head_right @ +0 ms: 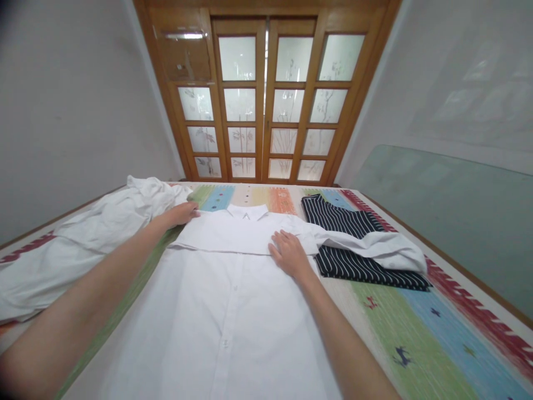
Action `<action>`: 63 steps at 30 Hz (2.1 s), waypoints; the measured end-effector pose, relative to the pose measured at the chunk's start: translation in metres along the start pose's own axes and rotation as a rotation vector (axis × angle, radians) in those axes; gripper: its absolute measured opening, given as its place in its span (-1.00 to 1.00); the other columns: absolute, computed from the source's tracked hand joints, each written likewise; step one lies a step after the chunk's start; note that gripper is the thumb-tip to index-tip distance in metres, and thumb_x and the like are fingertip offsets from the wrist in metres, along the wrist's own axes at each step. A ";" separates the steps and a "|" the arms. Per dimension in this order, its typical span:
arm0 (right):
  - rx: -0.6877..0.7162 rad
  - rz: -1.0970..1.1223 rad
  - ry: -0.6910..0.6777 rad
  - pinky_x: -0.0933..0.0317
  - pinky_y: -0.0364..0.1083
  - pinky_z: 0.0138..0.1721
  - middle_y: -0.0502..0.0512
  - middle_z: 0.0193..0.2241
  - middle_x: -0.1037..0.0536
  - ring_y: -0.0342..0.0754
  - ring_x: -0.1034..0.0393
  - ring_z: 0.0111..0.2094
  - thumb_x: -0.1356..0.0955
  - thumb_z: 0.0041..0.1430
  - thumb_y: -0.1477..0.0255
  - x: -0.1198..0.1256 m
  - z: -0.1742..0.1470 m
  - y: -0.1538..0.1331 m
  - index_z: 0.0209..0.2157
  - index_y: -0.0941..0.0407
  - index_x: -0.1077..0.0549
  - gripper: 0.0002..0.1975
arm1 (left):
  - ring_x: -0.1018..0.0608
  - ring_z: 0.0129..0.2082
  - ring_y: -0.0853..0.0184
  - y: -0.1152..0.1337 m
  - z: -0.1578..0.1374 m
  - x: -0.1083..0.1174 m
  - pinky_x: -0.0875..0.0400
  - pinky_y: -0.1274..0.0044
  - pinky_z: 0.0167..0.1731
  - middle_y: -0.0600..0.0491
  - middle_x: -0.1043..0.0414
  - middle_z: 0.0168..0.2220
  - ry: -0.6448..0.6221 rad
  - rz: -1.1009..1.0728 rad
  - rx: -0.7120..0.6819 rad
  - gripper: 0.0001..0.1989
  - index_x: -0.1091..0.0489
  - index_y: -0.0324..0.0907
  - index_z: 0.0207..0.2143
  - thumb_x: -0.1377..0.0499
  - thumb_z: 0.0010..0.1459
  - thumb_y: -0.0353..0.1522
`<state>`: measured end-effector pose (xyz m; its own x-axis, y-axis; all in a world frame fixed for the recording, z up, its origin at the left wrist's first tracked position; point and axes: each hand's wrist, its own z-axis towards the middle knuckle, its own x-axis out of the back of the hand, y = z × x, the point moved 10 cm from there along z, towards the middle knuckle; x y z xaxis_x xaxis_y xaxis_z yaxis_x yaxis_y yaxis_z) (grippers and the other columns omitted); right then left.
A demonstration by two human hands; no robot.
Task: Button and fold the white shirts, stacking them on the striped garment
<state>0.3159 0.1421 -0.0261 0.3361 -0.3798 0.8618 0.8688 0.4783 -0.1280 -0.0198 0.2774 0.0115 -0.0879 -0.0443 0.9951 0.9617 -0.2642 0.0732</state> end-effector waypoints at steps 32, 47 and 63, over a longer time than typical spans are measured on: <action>-0.115 -0.142 -0.002 -0.10 0.15 0.17 0.24 0.07 -0.49 0.16 -0.30 0.14 -0.17 0.32 0.36 0.000 -0.001 0.009 0.01 0.17 -0.49 -0.62 | -0.57 -0.33 0.20 -0.001 -0.130 -0.004 -0.32 0.50 -0.35 -0.04 -0.56 -0.41 0.082 -0.081 0.330 -0.53 -0.50 -0.16 -0.47 0.05 0.23 -0.08; -0.264 -0.228 -0.059 0.03 0.08 0.22 0.25 0.11 -0.46 0.16 -0.14 0.24 -0.20 0.30 0.38 0.008 -0.003 0.017 -0.01 0.22 -0.49 -0.63 | -0.57 -0.11 0.06 -0.008 -0.141 -0.015 -0.38 0.43 -0.24 -0.29 -0.53 -0.17 0.035 0.071 0.527 -0.65 -0.45 -0.30 -0.18 0.07 0.28 -0.30; -0.252 -0.217 -0.059 -0.01 0.09 0.19 0.26 0.11 -0.45 0.17 -0.20 0.19 -0.18 0.30 0.38 0.006 -0.003 0.017 0.01 0.24 -0.48 -0.61 | -0.56 -0.16 0.15 -0.005 -0.078 -0.009 -0.35 0.50 -0.22 -0.10 -0.58 -0.27 0.098 -0.182 0.529 -0.73 -0.50 -0.20 -0.38 -0.11 0.14 -0.21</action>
<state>0.3336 0.1461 -0.0246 0.1181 -0.4014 0.9082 0.9828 0.1779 -0.0491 -0.0444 0.2043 -0.0030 -0.2638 -0.1390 0.9545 0.9257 0.2417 0.2911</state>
